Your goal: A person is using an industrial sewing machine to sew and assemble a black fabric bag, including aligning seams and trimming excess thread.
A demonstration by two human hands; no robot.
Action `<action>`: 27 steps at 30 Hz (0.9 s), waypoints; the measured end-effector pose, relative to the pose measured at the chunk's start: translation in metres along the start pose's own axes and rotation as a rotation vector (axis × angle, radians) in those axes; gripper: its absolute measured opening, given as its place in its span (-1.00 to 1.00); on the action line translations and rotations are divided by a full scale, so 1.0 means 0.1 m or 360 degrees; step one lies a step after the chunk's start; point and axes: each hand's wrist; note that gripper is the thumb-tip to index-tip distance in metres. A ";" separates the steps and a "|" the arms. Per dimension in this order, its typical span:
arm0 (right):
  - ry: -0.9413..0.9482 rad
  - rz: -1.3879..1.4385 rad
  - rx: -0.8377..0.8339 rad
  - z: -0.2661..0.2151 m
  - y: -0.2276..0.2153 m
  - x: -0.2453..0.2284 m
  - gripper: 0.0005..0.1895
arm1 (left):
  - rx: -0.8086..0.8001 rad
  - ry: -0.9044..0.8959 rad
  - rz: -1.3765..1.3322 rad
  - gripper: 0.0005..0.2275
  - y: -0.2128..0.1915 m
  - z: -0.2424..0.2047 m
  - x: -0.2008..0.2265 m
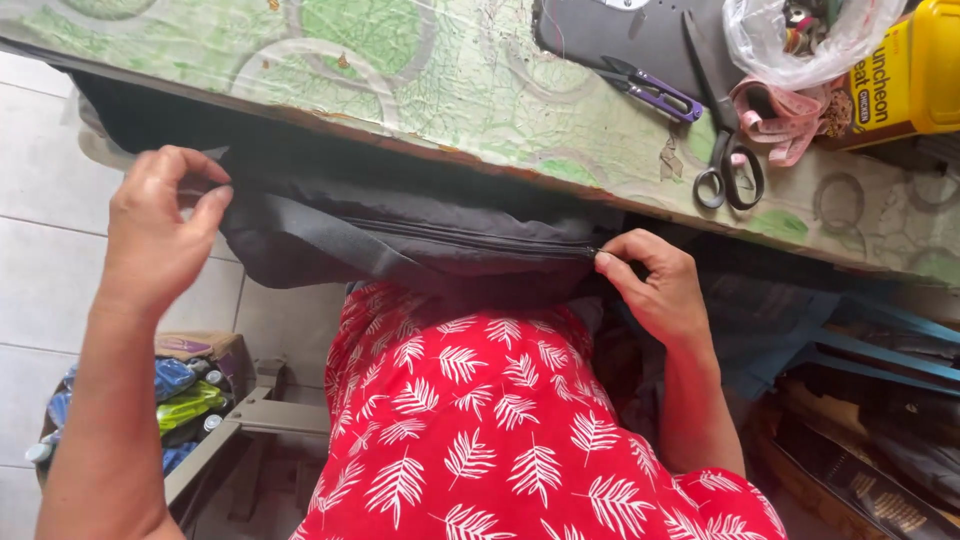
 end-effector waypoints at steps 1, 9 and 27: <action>0.0032 0.0025 -0.0012 0.02 0.01 -0.04 -0.87 | 0.0184 0.0271 0.0461 -0.89 0.06 0.00 -0.02; 0.0006 0.0143 0.0026 0.12 0.10 -0.03 -0.85 | 0.0356 0.1120 0.0654 -0.91 1.06 0.03 0.71; -0.0287 -0.0115 0.0033 0.25 0.32 -0.22 -0.87 | 0.0097 0.1371 0.0618 -0.83 1.53 0.20 0.67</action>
Point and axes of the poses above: each hand's wrist, its own z-axis towards the middle knuckle, its own y-axis out of the palm, x = y × z, and after that the axes turned 15 degrees about -x, right-handed
